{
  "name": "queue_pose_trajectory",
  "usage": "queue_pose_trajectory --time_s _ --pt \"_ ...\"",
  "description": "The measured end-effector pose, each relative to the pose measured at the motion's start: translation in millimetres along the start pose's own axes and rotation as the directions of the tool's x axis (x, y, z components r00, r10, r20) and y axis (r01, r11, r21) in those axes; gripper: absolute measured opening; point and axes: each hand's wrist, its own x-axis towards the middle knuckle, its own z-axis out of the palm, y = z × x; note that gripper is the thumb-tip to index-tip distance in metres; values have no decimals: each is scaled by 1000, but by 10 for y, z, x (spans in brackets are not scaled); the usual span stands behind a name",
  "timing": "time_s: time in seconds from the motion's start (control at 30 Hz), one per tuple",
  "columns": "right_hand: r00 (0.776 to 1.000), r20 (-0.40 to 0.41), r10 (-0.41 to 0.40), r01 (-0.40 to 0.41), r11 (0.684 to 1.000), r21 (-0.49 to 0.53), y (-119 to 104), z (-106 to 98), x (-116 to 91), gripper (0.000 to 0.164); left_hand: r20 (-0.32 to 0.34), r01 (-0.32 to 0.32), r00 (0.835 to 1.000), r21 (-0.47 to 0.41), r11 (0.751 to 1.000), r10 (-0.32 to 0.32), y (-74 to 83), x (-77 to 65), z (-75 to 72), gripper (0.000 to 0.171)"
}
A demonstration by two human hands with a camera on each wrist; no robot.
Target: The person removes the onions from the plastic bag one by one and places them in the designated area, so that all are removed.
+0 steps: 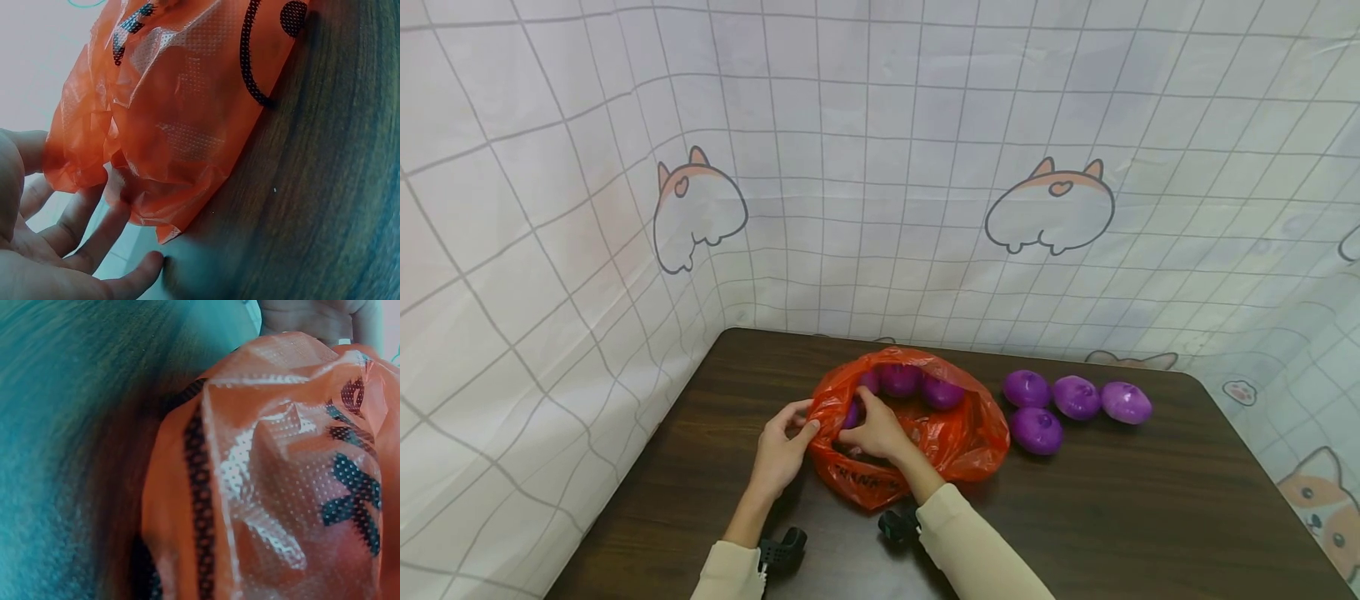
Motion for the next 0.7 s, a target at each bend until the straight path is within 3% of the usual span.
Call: queue_pose_trajectory --time_s 0.7 --pt "1000 -7 4 -4 999 -53 -1 -75 -82 78 -7 0 1000 -9 1000 0 0 2 7 31"
